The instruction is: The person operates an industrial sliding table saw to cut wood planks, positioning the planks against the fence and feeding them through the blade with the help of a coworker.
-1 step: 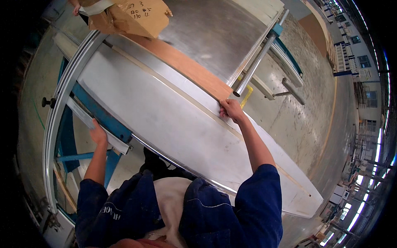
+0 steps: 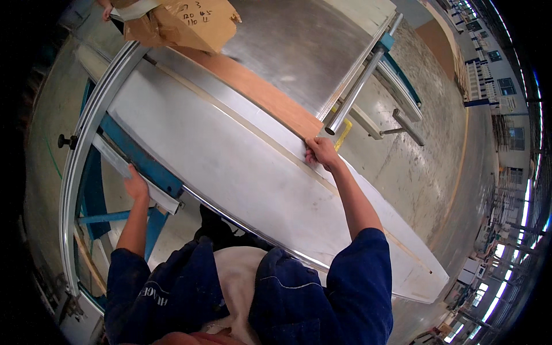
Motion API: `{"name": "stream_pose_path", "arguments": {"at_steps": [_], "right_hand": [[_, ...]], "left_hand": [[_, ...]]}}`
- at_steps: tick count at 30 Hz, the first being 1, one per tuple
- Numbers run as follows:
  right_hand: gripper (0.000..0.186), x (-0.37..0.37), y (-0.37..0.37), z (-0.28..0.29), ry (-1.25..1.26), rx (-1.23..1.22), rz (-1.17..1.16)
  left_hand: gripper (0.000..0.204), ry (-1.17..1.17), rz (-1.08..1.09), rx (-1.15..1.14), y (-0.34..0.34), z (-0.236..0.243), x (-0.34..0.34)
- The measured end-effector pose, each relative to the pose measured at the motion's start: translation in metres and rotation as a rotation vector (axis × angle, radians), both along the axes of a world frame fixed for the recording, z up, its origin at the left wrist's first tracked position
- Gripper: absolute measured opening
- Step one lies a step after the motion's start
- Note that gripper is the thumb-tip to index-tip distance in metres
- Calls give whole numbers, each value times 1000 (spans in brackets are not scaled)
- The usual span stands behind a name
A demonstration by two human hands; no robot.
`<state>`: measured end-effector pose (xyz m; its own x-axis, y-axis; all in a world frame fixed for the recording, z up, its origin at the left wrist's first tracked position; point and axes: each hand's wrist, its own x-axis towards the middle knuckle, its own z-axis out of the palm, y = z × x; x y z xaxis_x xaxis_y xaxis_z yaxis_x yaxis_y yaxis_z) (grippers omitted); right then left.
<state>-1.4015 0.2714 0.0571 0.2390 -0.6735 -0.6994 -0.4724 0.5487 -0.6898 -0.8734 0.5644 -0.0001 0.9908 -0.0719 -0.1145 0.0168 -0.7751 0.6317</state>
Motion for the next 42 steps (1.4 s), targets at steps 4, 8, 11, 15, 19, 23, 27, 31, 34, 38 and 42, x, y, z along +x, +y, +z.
{"name": "stream_pose_path", "arguments": {"at_steps": [4,8,11,15,19,23,27,31,34,38,42], "right_hand": [[33,1,-1,-2,-23,-3,0],[32,-3,-2,-5,-14,-8,-10],[32,4,-3,-1,-23,-11,-16],[29,0,-4,-3,-20,-1,-22],[30,-2,-4,-10,-17,1,-17],[29,-4,-5,-12,-41,34,-11],[29,-9,-8,-17,-34,1,-2],[27,-11,-8,-18,-50,11,22],[26,-7,-9,-22,-101,-9,10],[27,-16,-14,-29,-111,-19,22],[30,-3,-6,-13,-72,-12,4]], "left_hand": [[84,-14,1,28,5,-8,5],[84,16,-17,65,2,-6,4],[82,18,2,92,4,-3,6],[77,77,35,66,-9,17,-8],[71,-40,43,17,-2,6,0],[74,-8,70,15,0,6,-3],[75,-12,59,30,-2,9,-8],[77,-20,69,10,1,-1,-2],[81,-44,56,38,5,-20,15],[85,-66,38,68,-4,-11,4],[87,-55,46,55,0,-6,7]]}}
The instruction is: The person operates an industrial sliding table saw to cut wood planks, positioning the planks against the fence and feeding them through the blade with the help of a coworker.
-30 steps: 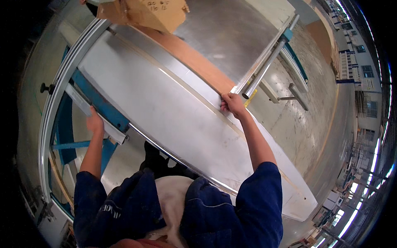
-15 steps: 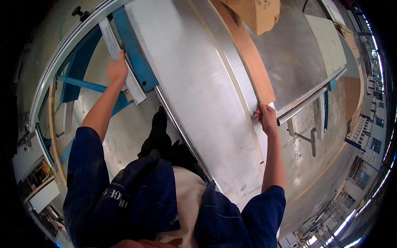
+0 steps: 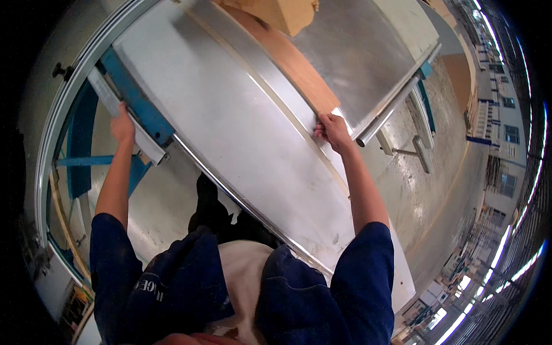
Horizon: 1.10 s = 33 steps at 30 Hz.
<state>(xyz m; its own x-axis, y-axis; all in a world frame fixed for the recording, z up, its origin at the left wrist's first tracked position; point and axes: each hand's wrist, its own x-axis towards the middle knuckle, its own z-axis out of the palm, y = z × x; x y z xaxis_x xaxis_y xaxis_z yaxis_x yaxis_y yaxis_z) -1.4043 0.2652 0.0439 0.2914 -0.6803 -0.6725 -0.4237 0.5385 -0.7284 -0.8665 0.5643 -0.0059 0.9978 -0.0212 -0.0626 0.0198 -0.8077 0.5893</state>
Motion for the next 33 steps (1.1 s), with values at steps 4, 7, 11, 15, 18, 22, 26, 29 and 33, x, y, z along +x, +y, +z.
{"name": "stream_pose_path", "arguments": {"at_steps": [4,7,11,15,18,22,26,29,33], "right_hand": [[30,1,4,11,-3,-32,21],[29,0,5,10,-27,-34,-2],[27,1,2,8,-57,-13,-10],[28,1,2,10,-34,-15,-9],[29,3,3,10,-33,-17,-11],[29,-1,3,8,-57,-20,-15],[29,-2,3,8,-51,-5,-33],[29,-3,1,6,-91,16,-34],[29,-3,1,3,-129,62,-52]], "left_hand": [[90,2,-30,15,-1,-1,4],[90,-5,-38,-2,1,-4,6],[93,-4,-42,-1,5,-10,16],[92,-57,-28,31,5,-14,21],[91,-37,-8,106,8,-15,27],[93,-77,-9,95,7,-17,24],[95,-78,-6,96,6,-18,23],[96,-76,1,104,10,-21,29],[97,-35,13,136,12,-20,36]]}}
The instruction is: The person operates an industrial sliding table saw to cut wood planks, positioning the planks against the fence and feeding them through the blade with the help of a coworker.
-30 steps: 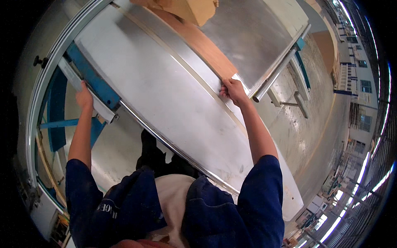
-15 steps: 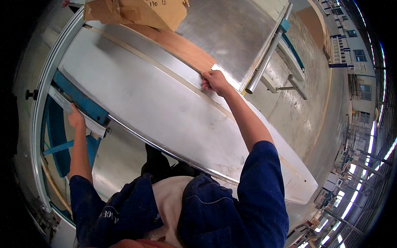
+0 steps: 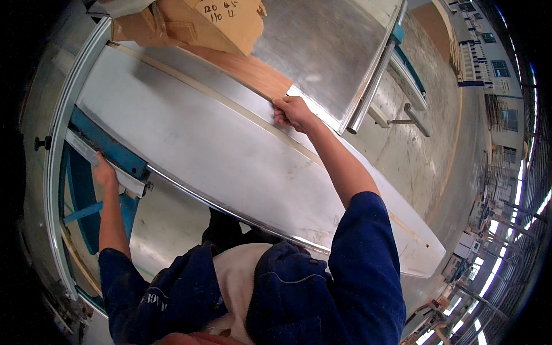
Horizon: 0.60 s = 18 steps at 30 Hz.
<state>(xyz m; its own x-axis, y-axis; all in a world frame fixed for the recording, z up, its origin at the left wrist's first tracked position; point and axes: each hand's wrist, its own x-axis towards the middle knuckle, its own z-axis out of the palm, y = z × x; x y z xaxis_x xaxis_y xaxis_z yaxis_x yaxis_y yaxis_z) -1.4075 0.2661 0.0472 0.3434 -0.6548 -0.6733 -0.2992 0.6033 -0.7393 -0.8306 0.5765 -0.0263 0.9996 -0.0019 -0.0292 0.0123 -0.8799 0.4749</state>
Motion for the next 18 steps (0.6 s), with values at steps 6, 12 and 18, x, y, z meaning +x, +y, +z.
{"name": "stream_pose_path", "arguments": {"at_steps": [6,12,18], "right_hand": [[27,-2,2,-1,-11,26,-26],[26,1,5,2,-33,56,-62],[25,-1,2,1,-56,138,-102]], "left_hand": [[100,-60,-35,-11,-4,10,-15],[97,-71,-49,-54,-1,16,-20],[98,-52,-41,-28,-3,22,-27]]}}
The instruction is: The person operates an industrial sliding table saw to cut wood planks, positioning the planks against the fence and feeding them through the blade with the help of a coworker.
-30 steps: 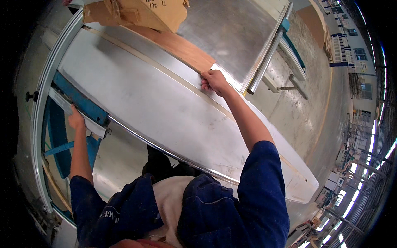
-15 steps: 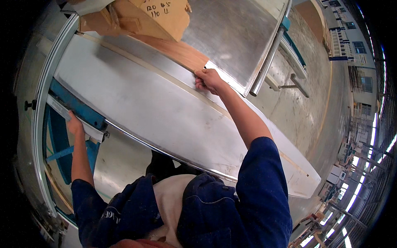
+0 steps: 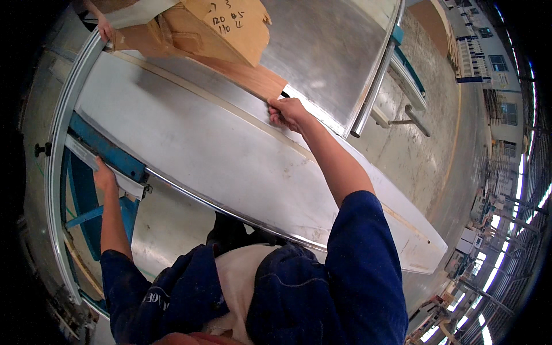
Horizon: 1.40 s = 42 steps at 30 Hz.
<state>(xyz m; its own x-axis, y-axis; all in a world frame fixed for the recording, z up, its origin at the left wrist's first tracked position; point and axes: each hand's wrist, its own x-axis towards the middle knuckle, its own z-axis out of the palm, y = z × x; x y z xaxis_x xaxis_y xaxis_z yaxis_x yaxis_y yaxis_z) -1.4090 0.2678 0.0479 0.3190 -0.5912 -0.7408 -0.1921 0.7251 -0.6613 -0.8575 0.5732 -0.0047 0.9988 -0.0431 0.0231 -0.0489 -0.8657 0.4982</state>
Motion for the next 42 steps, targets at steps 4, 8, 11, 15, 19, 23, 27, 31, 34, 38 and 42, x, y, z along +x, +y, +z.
{"name": "stream_pose_path", "arguments": {"at_steps": [4,8,11,15,19,23,27,31,34,38,42], "right_hand": [[23,6,1,3,119,-56,-120],[24,8,7,-7,108,-120,-340],[22,18,12,-10,62,-32,-519],[21,18,8,-14,9,14,-529],[21,20,5,-14,22,37,-540],[20,20,11,-9,1,85,-531],[18,14,7,-7,-18,102,-527],[18,16,3,-15,-10,92,-488],[18,18,6,-11,17,106,-487],[18,18,5,-14,4,87,-501],[18,23,8,-9,0,77,-493]], "left_hand": [[98,5,16,22,5,2,5],[97,34,7,-7,-4,7,-6],[96,59,22,6,-2,4,1],[94,68,36,31,0,-4,12],[93,11,35,40,0,-6,10],[92,32,5,25,4,-2,8],[91,-11,52,-8,-6,-1,4],[90,-4,36,-33,0,-9,18],[90,18,22,-7,1,-8,13],[91,-31,35,-25,-1,-7,10],[93,-12,22,-29,3,-1,11]]}}
